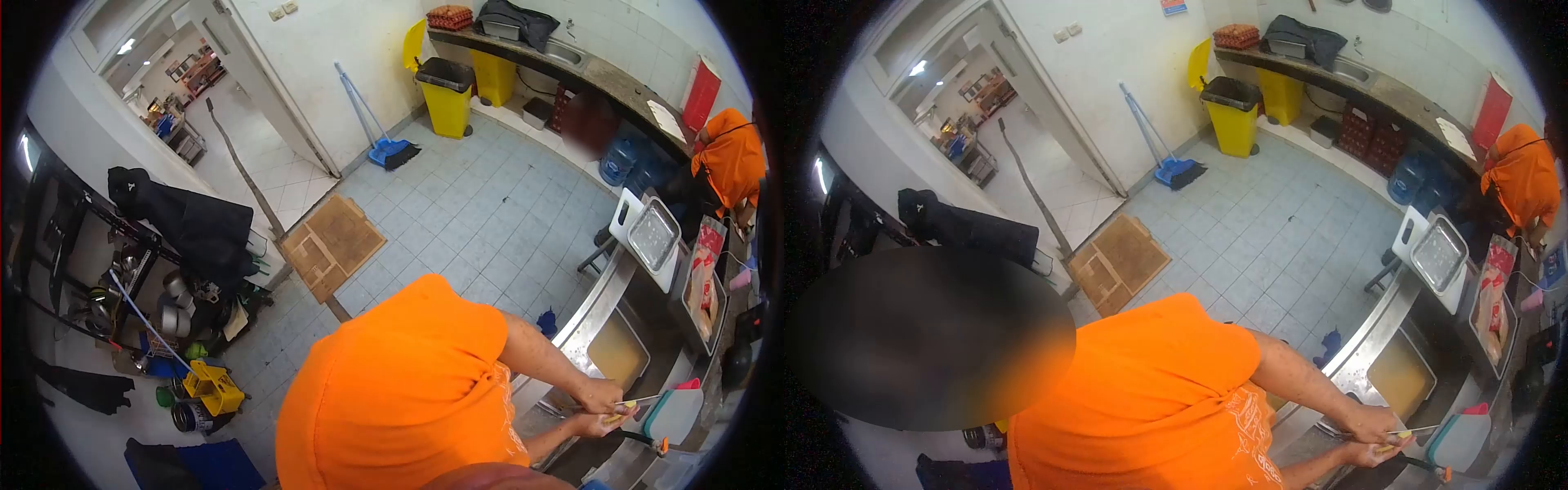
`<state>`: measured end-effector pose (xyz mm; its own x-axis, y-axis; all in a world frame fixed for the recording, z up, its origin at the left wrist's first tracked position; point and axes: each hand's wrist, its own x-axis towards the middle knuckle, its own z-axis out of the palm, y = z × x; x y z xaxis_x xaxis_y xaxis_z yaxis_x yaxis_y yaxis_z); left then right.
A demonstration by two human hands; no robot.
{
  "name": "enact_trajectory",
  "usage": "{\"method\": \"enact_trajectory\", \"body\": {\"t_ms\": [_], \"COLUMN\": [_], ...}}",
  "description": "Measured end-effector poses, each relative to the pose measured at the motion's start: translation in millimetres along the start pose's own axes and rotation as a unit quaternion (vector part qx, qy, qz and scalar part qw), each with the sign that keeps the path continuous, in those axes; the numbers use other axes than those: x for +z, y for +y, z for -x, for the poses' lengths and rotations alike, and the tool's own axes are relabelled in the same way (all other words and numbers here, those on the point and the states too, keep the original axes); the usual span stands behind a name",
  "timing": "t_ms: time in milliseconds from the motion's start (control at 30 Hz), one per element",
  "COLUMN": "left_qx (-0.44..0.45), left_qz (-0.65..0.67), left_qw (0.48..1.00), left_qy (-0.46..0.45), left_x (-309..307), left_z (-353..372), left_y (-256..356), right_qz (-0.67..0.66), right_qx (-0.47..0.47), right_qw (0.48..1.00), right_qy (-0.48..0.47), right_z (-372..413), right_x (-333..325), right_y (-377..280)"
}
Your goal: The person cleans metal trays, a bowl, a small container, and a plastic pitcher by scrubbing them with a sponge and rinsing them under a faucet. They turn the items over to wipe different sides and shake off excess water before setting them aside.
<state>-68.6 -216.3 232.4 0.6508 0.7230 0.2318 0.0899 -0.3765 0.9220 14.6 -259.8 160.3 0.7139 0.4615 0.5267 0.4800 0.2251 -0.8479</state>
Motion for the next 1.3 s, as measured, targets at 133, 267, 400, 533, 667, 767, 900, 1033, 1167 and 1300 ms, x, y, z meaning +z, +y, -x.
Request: {"method": "enact_trajectory", "body": {"t_ms": [133,267,400,533,667,767,900,1033,1167,1300], "left_qx": [0.022,0.022,0.009,0.043,0.042,0.051,0.094,0.041,0.078,0.094], "left_qz": [-0.005,-0.018,0.001,0.017,-0.008,-0.012,-0.045,-0.044,-0.003,0.056], "left_qw": [1.000,0.999,0.999,0.997,0.994,0.994,0.991,0.992,0.993,0.992], "left_qy": [-0.003,-0.013,-0.044,-0.058,-0.102,-0.100,-0.089,-0.115,-0.088,-0.060], "left_x": [-3.9,-9.2,-9.7,-9.5,-13.5,-18.7,-22.1,-47.7,-60.1,-75.7], "left_z": [-4.3,-2.6,-4.4,8.0,6.0,7.0,7.7,19.5,23.1,23.0], "left_y": [-5.5,-2.9,-2.1,5.7,2.3,1.3,-3.7,29.3,34.5,50.0], "right_qz": [0.002,0.007,0.011,0.013,0.025,0.030,0.038,0.059,0.132,0.121], "right_qx": [-0.002,-0.004,-0.009,-0.012,-0.020,-0.026,-0.034,-0.061,-0.065,-0.039], "right_qw": [1.000,1.000,1.000,1.000,0.999,0.998,0.997,0.991,0.975,0.982], "right_qy": [0.005,0.010,0.016,0.021,0.035,0.046,0.060,0.104,0.168,0.139], "right_z": [-4.8,-9.6,-16.5,-24.0,-33.4,-39.9,-51.4,-81.1,-129.5,-110.8], "right_x": [4.4,6.0,6.5,7.5,3.9,2.3,-0.5,-12.0,-46.7,-50.0], "right_y": [0.7,1.7,1.6,-4.2,-3.6,-0.2,1.9,3.3,59.7,49.7]}}
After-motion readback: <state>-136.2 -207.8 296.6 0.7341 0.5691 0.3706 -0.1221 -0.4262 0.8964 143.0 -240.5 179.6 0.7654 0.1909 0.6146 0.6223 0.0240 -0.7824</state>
